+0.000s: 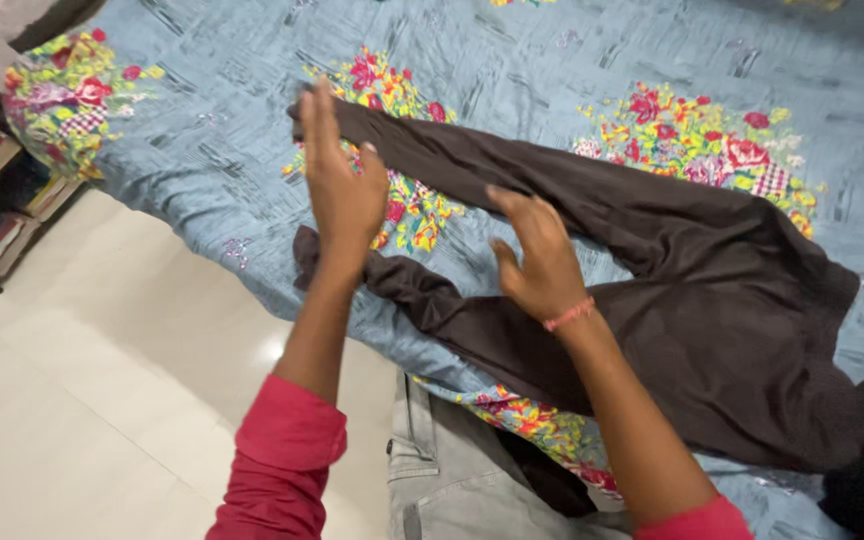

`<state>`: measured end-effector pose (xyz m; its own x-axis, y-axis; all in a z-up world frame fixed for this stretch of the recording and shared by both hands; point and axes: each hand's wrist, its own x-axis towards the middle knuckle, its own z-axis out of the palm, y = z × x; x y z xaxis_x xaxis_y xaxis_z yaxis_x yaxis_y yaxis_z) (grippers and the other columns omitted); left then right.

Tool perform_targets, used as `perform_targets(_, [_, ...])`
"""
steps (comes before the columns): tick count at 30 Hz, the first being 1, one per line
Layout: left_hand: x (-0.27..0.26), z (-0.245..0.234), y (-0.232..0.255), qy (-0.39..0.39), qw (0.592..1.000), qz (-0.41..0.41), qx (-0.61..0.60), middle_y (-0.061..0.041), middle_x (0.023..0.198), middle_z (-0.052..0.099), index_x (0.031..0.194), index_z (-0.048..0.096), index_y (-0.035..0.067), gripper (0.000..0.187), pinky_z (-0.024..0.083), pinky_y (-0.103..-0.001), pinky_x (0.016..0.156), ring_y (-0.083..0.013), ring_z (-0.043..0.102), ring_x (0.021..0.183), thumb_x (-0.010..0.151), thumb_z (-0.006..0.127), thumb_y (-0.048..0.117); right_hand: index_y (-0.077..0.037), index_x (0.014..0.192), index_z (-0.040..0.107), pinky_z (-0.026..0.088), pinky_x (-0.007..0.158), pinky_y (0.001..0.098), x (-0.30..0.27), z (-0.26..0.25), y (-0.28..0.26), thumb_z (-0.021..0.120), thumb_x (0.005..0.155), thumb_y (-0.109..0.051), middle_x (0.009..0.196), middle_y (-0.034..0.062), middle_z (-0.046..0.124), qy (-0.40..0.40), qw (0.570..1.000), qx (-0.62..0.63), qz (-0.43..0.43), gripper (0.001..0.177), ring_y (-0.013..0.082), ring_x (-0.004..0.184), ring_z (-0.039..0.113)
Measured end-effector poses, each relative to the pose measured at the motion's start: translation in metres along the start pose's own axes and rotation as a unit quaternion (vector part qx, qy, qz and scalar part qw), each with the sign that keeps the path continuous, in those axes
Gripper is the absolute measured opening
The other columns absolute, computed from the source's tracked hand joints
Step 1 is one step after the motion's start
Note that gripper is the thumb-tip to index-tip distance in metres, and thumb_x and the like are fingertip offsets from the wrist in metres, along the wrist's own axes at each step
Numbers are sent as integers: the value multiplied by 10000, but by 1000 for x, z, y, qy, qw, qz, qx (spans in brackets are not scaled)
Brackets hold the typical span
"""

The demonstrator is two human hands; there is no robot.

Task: The person folds several pairs of trousers by hand on a bed and places them into a stack.

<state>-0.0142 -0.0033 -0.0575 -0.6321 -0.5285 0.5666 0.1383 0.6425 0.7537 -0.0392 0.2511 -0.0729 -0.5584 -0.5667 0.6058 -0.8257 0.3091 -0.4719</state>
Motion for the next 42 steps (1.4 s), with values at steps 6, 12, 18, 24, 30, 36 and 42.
perform_targets(6, [-65, 59, -18, -195, 975, 83, 72, -304, 1495, 460, 1360, 588, 30, 505, 374, -505, 1160, -470, 463, 1372, 858, 643, 44, -52, 1291, 616, 420, 1129, 480, -78, -3, 59, 729, 811, -3, 1339, 185, 626, 61, 977, -169, 113, 495, 398, 1298, 573])
perform_targets(12, [-78, 113, -8, -218, 951, 167, 138, -257, 1463, 505, 1369, 622, 94, 546, 390, -532, 1092, -448, 471, 1359, 831, 617, 2, -55, 1242, 682, 425, 915, 479, -76, -9, 91, 760, 829, -75, 1125, 138, 645, 73, 953, -229, 183, 420, 371, 1063, 596])
perform_targets(18, [-88, 127, -17, -201, 952, 195, 120, -201, 1376, 590, 1093, 651, 24, 261, 389, -511, 1136, -401, 510, 1355, 838, 605, -6, -85, 1021, 699, 419, 881, 460, -80, -9, 84, 712, 907, -47, 979, 81, 618, 104, 957, -214, 165, 121, 305, 990, 592])
perform_targets(24, [-85, 116, -2, -181, 949, 238, 100, -193, 1258, 612, 1048, 633, -11, 281, 364, -546, 1147, -370, 534, 1296, 780, 632, 76, -47, 975, 605, 419, 962, 474, -76, -18, 71, 654, 934, -125, 1044, 138, 595, 178, 962, -177, 103, 101, 329, 1040, 565])
perform_targets(30, [-86, 111, 3, -192, 948, 232, 107, -164, 957, 656, 1039, 659, -1, 312, 414, -523, 1051, -330, 621, 993, 751, 637, 118, -20, 924, 608, 459, 805, 474, -85, -13, 83, 641, 987, -161, 899, 175, 637, 141, 969, -129, 160, 158, 376, 855, 608])
perform_targets(36, [-92, 122, -8, -193, 951, 195, 141, -145, 868, 662, 1124, 699, -4, 301, 440, -482, 843, -328, 609, 874, 865, 647, 140, -51, 927, 673, 498, 606, 462, -88, -7, 87, 650, 1029, -182, 728, 149, 666, 146, 958, -150, 197, 167, 349, 651, 662])
perform_targets(42, [-88, 121, -4, -166, 949, 175, 203, -162, 917, 629, 871, 663, 36, 139, 439, -513, 943, -346, 588, 962, 799, 661, 155, -69, 897, 677, 501, 584, 483, -82, -5, 84, 663, 1002, -208, 714, 152, 676, 94, 948, -183, 242, 175, 371, 631, 664])
